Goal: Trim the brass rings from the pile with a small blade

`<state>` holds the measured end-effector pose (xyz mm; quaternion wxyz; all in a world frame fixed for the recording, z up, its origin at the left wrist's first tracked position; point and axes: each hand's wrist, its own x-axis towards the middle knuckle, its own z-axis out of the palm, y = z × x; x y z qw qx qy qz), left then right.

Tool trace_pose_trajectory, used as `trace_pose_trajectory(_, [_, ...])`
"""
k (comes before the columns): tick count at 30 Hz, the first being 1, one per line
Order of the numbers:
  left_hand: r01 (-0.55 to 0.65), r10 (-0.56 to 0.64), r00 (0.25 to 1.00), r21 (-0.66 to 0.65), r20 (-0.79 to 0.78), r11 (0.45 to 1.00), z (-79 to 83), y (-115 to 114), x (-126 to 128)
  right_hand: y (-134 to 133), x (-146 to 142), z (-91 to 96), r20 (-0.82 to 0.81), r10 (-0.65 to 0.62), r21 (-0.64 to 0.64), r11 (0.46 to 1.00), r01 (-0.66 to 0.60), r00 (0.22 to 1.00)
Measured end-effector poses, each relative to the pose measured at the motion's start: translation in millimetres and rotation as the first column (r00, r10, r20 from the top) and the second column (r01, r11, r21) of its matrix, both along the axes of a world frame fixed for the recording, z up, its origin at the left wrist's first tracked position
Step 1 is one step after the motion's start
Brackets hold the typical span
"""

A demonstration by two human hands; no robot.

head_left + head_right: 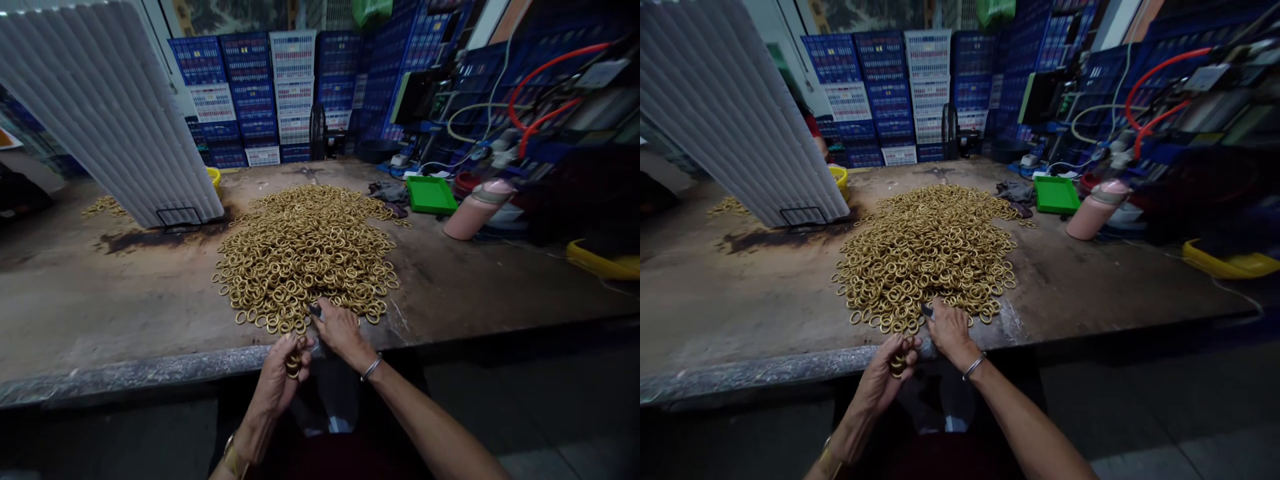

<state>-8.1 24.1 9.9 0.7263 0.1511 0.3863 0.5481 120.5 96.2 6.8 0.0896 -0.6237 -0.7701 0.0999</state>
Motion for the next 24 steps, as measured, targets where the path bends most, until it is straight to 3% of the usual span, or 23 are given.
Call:
trace_pose_trajectory(11, [-0.002,0.035,0.965,-0.130,0.258,0.992,-9.6,14.5,-2.3,5.2,1.6,-18.6,-0.041,-0.027,0.069,0.997,0.030,0.999])
trace_pose_trajectory(15, [-0.049,0.075,0.981,-0.147,0.179,0.988,-10.8,17.2,0.5,3.9,1.9,-15.7,-0.048,-0.020,0.051,0.998,0.022,0.999])
trace_pose_trajectory(24, [-0.060,0.062,0.997,-0.046,0.039,0.997,-0.3,16.0,-3.5,4.9,4.3,-7.8,0.003,0.030,0.034,0.999,-0.030,1.000])
